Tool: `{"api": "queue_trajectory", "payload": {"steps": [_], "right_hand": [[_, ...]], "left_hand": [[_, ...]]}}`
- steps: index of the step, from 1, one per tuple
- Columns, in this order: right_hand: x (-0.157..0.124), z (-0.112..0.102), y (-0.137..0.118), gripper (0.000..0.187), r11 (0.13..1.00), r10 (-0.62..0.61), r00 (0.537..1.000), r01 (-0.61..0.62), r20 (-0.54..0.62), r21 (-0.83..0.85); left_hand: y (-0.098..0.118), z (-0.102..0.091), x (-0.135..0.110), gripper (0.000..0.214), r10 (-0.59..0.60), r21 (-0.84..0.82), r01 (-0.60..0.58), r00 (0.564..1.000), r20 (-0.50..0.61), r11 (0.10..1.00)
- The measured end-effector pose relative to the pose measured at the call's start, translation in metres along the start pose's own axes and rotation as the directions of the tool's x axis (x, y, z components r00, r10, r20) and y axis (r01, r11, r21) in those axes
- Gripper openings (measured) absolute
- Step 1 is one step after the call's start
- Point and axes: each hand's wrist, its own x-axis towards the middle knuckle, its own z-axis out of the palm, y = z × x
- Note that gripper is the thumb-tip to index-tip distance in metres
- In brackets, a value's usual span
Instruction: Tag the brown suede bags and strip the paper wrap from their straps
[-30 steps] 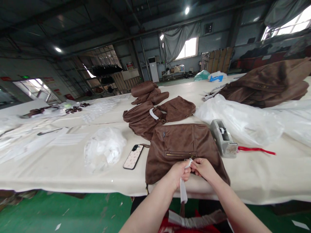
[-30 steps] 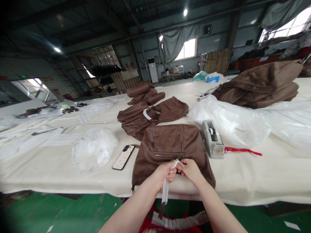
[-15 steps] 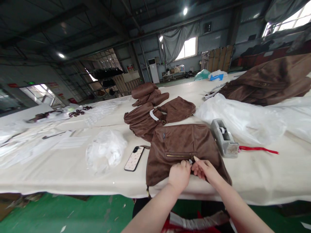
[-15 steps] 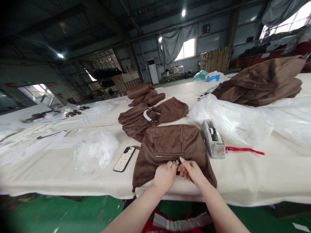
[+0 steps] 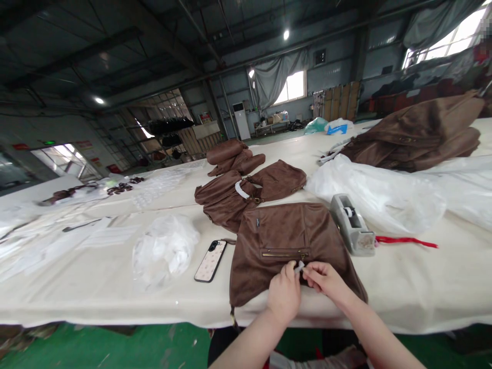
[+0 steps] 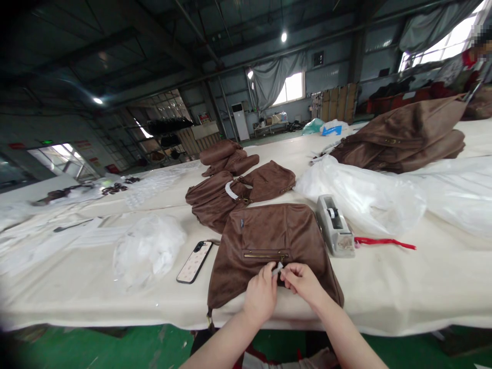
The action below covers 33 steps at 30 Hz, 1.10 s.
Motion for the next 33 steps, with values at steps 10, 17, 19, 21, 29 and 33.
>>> {"api": "queue_trajectory", "payload": {"steps": [10, 17, 19, 21, 29, 33], "right_hand": [[0.001, -0.001, 0.002, 0.034, 0.996, -0.02, 0.998, 0.025, 0.054, -0.086], [0.007, -0.001, 0.007, 0.038, 0.982, 0.007, 0.999, 0.001, 0.041, -0.189], [0.008, -0.001, 0.009, 0.041, 0.977, 0.011, 1.0, -0.006, 0.022, -0.214], [0.008, -0.001, 0.009, 0.044, 0.973, 0.003, 1.0, -0.002, 0.002, -0.23], [0.004, 0.004, -0.002, 0.049, 0.978, 0.0, 1.0, -0.002, -0.009, -0.208], [-0.006, -0.002, -0.007, 0.05, 0.955, 0.008, 0.991, -0.046, -0.13, -0.292]], "left_hand": [[0.001, -0.017, 0.003, 0.025, -0.092, -0.164, 0.114, 0.987, 0.131, 0.98], [-0.004, -0.002, 0.015, 0.028, -0.186, -0.803, 0.555, 0.831, 0.525, 0.216], [-0.008, -0.005, 0.015, 0.028, -0.053, -0.761, 0.646, 0.76, 0.648, -0.054], [-0.014, -0.012, 0.016, 0.024, 0.101, -0.657, 0.715, 0.691, 0.716, -0.24], [-0.007, -0.018, 0.009, 0.023, 0.38, -0.468, 0.832, 0.553, 0.741, -0.297], [-0.014, -0.036, 0.003, 0.045, 0.034, -0.781, 0.527, 0.822, 0.569, 0.335]]}}
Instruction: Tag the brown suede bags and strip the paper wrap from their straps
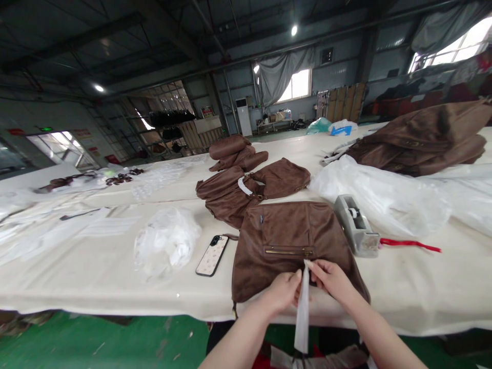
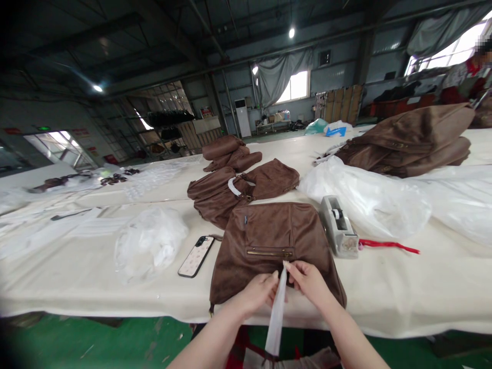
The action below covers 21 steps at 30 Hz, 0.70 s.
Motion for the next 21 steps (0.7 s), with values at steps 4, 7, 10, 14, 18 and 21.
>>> {"api": "queue_trajectory", "payload": {"steps": [4, 7, 10, 14, 18, 21], "right_hand": [[-0.014, -0.038, 0.002, 0.046, 0.97, -0.083, 0.939, -0.001, -0.334, -0.245], [-0.021, -0.069, 0.011, 0.046, 0.879, -0.233, 0.81, -0.061, -0.539, -0.472], [-0.023, -0.079, 0.024, 0.055, 0.816, -0.285, 0.787, -0.101, -0.547, -0.569], [-0.008, -0.071, 0.03, 0.06, 0.91, -0.171, 0.826, -0.077, -0.538, -0.407], [0.009, -0.066, 0.005, 0.061, 0.992, 0.085, 0.886, -0.117, -0.455, -0.041], [0.005, -0.057, -0.02, 0.059, 0.932, 0.207, 0.972, -0.161, -0.113, 0.324]], "left_hand": [[0.022, -0.069, -0.016, 0.039, 0.483, 0.585, -0.169, 0.759, -0.436, 0.793], [0.02, -0.124, -0.015, 0.033, 0.527, 0.686, 0.061, 0.592, -0.61, 0.725], [-0.006, -0.157, -0.003, 0.027, 0.519, 0.686, 0.108, 0.571, -0.635, 0.72], [-0.042, -0.174, 0.02, 0.025, 0.547, 0.684, 0.045, 0.564, -0.619, 0.728], [-0.048, -0.181, 0.027, 0.025, 0.498, 0.653, 0.035, 0.615, -0.611, 0.757], [-0.043, -0.181, 0.024, 0.024, 0.486, 0.649, 0.058, 0.612, -0.624, 0.759]]}}
